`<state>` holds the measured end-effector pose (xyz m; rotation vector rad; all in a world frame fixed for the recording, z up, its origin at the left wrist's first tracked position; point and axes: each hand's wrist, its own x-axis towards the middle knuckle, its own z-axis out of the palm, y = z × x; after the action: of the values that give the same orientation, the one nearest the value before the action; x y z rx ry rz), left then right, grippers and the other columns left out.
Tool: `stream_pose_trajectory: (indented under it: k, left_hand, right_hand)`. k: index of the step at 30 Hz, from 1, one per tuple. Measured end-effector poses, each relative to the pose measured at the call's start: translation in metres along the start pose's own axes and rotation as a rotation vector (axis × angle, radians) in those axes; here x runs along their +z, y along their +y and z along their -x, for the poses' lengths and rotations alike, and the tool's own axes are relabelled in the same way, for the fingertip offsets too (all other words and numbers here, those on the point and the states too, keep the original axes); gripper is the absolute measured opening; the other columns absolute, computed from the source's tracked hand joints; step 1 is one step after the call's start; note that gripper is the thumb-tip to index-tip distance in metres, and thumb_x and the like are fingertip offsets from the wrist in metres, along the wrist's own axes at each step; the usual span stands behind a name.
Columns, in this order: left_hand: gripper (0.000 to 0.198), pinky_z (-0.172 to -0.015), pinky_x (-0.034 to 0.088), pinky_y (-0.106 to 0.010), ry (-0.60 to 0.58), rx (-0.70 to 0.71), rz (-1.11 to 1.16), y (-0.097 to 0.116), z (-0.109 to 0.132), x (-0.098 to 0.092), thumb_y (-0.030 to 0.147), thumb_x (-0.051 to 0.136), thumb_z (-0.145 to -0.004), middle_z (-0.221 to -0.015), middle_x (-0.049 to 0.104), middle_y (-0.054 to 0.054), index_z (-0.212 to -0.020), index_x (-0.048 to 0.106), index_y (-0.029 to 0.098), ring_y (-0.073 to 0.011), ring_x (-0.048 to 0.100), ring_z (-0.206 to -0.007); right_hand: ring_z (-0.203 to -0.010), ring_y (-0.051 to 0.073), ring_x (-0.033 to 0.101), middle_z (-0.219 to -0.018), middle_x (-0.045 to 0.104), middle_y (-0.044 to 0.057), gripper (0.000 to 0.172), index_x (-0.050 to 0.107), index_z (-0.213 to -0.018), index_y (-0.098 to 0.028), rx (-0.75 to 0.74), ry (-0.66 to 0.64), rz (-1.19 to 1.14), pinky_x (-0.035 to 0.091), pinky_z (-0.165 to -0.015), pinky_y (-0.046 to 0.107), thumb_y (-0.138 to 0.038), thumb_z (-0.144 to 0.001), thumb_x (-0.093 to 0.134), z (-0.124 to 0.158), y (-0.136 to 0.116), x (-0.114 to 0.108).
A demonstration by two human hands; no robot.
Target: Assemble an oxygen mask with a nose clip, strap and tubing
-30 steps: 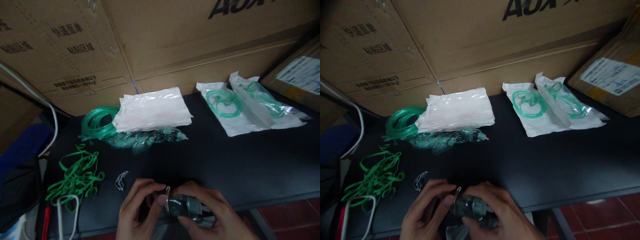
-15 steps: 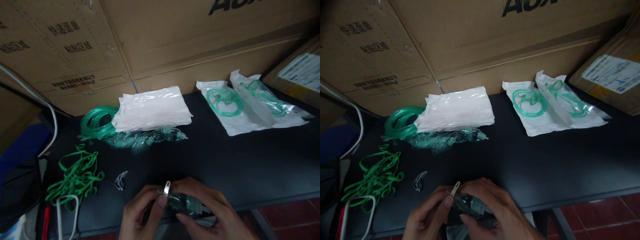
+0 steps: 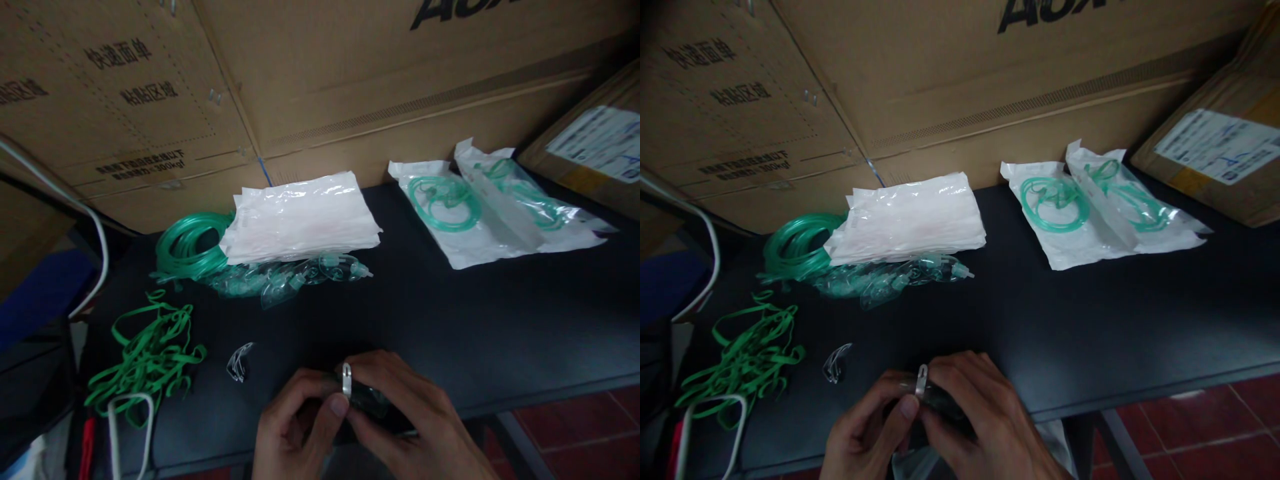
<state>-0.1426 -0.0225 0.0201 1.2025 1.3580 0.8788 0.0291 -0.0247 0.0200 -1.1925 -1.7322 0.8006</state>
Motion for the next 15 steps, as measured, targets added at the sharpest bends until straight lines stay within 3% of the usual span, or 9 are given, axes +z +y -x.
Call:
stream_pose_trajectory:
  k: [7,15]
  left_hand:
    - [0.028,-0.065,0.056,-0.024,0.045,0.066,0.109,-0.0024,0.0007,0.0058,0.049,0.08,-0.083,-0.076,0.071,-0.004,-0.078,0.078,0.021,-0.017,0.067,-0.071]
    - [0.039,-0.048,0.045,-0.018,0.073,-0.056,0.078,-0.0038,0.0017,0.0057,0.056,0.074,-0.085,-0.073,0.066,-0.004,-0.072,0.075,0.019,-0.014,0.06,-0.063]
  right_hand:
    - [-0.09,0.017,0.073,-0.1,0.078,0.0,0.035,0.066,-0.112,-0.025,0.005,-0.033,0.011,0.058,-0.079,0.026,-0.005,-0.084,0.071,0.0014,0.0047,-0.001]
    - [-0.087,0.018,0.073,-0.097,0.078,0.002,0.028,0.066,-0.107,-0.022,-0.045,-0.088,0.043,0.057,-0.076,0.03,-0.003,-0.086,0.065,-0.006,-0.0011,-0.0017]
